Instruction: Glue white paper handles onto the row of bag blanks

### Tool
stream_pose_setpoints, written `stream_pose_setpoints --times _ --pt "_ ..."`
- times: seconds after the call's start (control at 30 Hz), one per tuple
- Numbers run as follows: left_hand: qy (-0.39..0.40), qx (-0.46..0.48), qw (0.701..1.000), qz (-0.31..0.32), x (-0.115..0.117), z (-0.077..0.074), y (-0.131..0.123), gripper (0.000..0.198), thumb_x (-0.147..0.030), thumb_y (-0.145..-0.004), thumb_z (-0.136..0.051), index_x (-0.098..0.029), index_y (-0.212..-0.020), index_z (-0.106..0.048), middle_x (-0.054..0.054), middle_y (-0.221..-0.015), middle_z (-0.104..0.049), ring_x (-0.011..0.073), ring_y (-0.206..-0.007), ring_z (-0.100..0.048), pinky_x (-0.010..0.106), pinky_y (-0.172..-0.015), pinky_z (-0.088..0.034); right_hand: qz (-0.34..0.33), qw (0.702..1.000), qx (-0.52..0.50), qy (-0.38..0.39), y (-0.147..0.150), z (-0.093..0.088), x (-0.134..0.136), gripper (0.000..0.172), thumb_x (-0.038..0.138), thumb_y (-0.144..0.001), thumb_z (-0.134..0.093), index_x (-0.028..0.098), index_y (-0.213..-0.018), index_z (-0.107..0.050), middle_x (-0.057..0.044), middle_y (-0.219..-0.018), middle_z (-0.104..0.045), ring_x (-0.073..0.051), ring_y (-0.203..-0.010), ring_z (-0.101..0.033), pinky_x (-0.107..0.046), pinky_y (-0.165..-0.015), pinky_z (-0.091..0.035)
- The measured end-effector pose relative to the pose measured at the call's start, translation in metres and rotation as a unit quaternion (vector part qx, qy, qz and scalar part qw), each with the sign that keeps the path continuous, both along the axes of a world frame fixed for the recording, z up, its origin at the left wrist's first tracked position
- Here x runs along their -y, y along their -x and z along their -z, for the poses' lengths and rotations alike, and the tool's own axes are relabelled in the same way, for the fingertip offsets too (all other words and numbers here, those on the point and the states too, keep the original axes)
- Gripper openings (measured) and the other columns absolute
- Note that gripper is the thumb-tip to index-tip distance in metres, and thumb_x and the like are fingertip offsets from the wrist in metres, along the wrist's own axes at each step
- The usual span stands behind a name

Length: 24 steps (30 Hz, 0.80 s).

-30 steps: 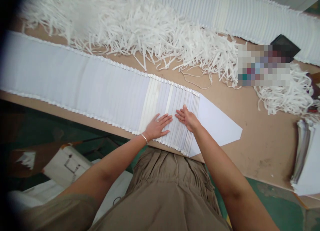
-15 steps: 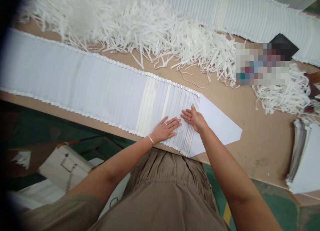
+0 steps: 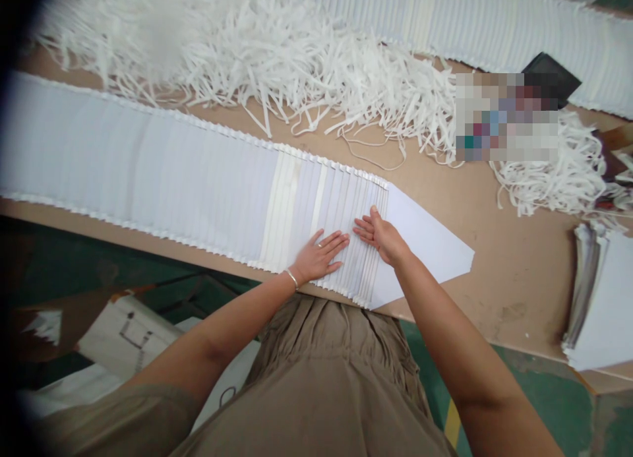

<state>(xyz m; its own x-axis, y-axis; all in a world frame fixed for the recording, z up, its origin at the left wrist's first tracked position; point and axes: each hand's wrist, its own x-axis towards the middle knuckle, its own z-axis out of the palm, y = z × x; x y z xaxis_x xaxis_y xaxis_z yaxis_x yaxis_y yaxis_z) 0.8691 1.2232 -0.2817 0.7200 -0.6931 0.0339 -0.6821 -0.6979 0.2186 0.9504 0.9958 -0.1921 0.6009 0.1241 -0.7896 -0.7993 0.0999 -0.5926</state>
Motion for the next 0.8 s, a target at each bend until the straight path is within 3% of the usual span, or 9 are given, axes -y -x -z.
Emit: stream_pose_setpoints --times 0.3,0.43,0.53,0.6,0.67,0.73,0.8 --pt "-0.001 -0.012 1.000 -0.006 0.004 -0.006 0.000 0.063 -0.049 -0.103 -0.038 -0.024 -0.160 -0.031 0.002 -0.167 -0.025 0.0211 -0.157 -0.014 0.053 -0.128 -0.013 0.003 1.000 -0.001 0.004 0.007 -0.003 0.025 0.060 0.065 -0.100 -0.035 0.015 -0.125 -0.058 -0.018 -0.144 -0.060 -0.024 -0.116 -0.070 -0.044 -0.110 -0.050" --pt "0.000 -0.009 1.000 -0.027 0.013 -0.007 0.004 0.062 -0.050 -0.103 -0.038 -0.023 -0.159 -0.035 0.005 -0.168 -0.025 0.0247 -0.157 -0.015 0.057 -0.127 -0.011 0.003 0.999 0.034 -0.020 0.002 0.001 0.022 0.057 0.064 -0.101 -0.037 0.017 -0.123 -0.059 -0.017 -0.144 -0.061 -0.023 -0.115 -0.071 -0.043 -0.108 -0.052" --pt "-0.001 -0.005 0.999 -0.035 0.017 -0.007 0.006 0.060 -0.048 -0.102 -0.041 -0.026 -0.158 -0.037 0.004 -0.166 -0.029 0.0252 -0.157 -0.016 0.057 -0.127 -0.013 -0.003 0.999 0.032 0.017 0.004 0.008 0.026 0.057 0.063 -0.101 -0.034 0.017 -0.121 -0.061 -0.017 -0.141 -0.063 -0.024 -0.110 -0.073 -0.046 -0.104 -0.054" --pt "-0.004 -0.008 0.999 -0.038 0.019 -0.008 0.006 0.060 -0.048 -0.102 -0.042 -0.026 -0.158 -0.038 0.004 -0.166 -0.031 0.0252 -0.157 -0.017 0.057 -0.127 -0.015 -0.031 0.991 0.101 0.081 0.010 0.009 0.036 0.060 0.065 -0.100 -0.035 0.017 -0.124 -0.062 -0.018 -0.134 -0.067 -0.025 -0.108 -0.073 -0.049 -0.102 -0.055" --pt "-0.008 -0.010 0.999 -0.044 0.022 -0.010 0.007 0.060 -0.049 -0.102 -0.041 -0.025 -0.157 -0.039 0.005 -0.165 -0.031 0.0258 -0.157 -0.018 0.059 -0.127 -0.014 -0.080 0.942 0.246 0.214 0.020 0.011 0.048 0.060 0.064 -0.099 -0.039 0.019 -0.130 -0.061 -0.016 -0.135 -0.067 -0.027 -0.119 -0.068 -0.051 -0.108 -0.050" --pt "-0.012 -0.008 0.999 -0.052 0.028 -0.012 0.008 0.061 -0.049 -0.103 -0.039 -0.020 -0.157 -0.039 0.007 -0.166 -0.030 0.0258 -0.157 -0.017 0.058 -0.127 -0.013 -0.156 0.836 0.383 0.362 0.032 0.018 0.060 0.061 0.061 -0.099 -0.043 0.020 -0.142 -0.055 -0.014 -0.147 -0.058 -0.029 -0.140 -0.050 -0.054 -0.120 -0.035" --pt "-0.015 -0.006 0.998 -0.053 0.034 -0.012 0.009 0.065 -0.049 -0.103 -0.039 -0.016 -0.158 -0.035 0.009 -0.167 -0.026 0.0252 -0.157 -0.013 0.056 -0.128 -0.013 -0.252 0.726 0.445 0.460 0.042 0.031 0.070 0.067 0.059 -0.099 -0.043 0.021 -0.154 -0.042 -0.012 -0.160 -0.043 -0.029 -0.154 -0.028 -0.058 -0.126 -0.018"
